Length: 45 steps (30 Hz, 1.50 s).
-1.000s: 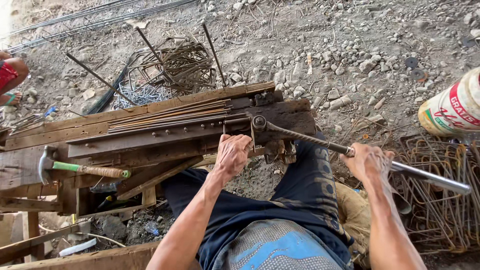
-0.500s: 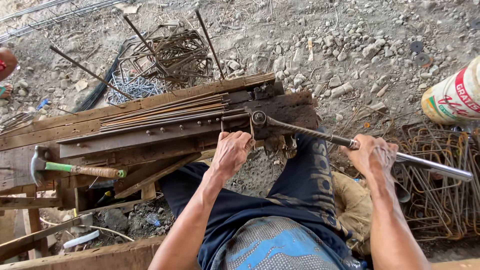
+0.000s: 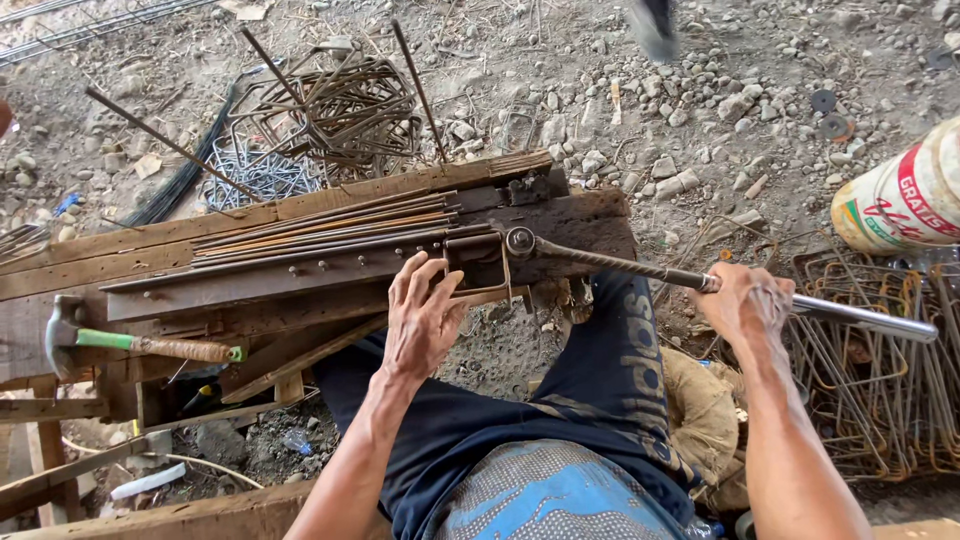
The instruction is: The person sits on the ground and uses a manual bending machine to bend thin metal rods. They insert a rod into the machine, rotate the crank handle to bend it, and then remove the bent rod to place it on a pile.
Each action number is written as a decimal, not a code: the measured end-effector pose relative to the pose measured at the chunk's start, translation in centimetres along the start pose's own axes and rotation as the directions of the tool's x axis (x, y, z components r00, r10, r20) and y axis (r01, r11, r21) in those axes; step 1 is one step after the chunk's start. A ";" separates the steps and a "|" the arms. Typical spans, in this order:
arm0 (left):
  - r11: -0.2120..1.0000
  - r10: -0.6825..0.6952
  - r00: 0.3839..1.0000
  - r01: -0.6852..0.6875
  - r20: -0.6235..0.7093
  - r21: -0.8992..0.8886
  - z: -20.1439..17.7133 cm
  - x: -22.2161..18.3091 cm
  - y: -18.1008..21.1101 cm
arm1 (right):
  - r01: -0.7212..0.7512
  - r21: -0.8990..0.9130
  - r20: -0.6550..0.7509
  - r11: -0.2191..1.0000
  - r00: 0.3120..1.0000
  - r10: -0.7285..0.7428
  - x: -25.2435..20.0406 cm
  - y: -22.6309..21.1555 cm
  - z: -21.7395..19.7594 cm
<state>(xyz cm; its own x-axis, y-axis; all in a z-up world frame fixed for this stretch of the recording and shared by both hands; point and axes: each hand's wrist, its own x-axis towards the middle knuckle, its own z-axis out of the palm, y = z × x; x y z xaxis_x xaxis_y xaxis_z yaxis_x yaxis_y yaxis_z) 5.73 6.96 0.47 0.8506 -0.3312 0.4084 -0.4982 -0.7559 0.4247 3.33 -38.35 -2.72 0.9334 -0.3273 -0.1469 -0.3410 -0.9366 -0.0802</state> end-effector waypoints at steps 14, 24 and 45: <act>0.931 -0.104 0.987 0.054 -0.121 -0.362 -1.4 5.9 0.8 | 0.028 -0.136 0.037 0.990 0.999 -0.024 3.8 -0.3 -0.4; 0.942 -0.225 0.957 0.262 0.180 -0.211 2.5 1.5 3.9 | 0.055 -0.162 -0.024 0.985 0.998 -0.060 3.4 -0.4 -0.2; 0.980 -0.017 0.990 0.044 0.137 -0.196 3.3 2.1 3.7 | 0.260 -0.340 0.194 0.904 0.960 -0.203 18.8 -4.2 -1.1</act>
<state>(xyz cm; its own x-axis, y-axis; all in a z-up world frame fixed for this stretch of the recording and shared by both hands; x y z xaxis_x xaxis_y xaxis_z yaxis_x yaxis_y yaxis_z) 6.25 1.62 0.21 0.8740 -0.3922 0.2869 -0.4836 -0.6443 0.5925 22.46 -40.68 -4.06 0.9437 -0.0997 -0.3155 -0.0280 -0.9742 0.2241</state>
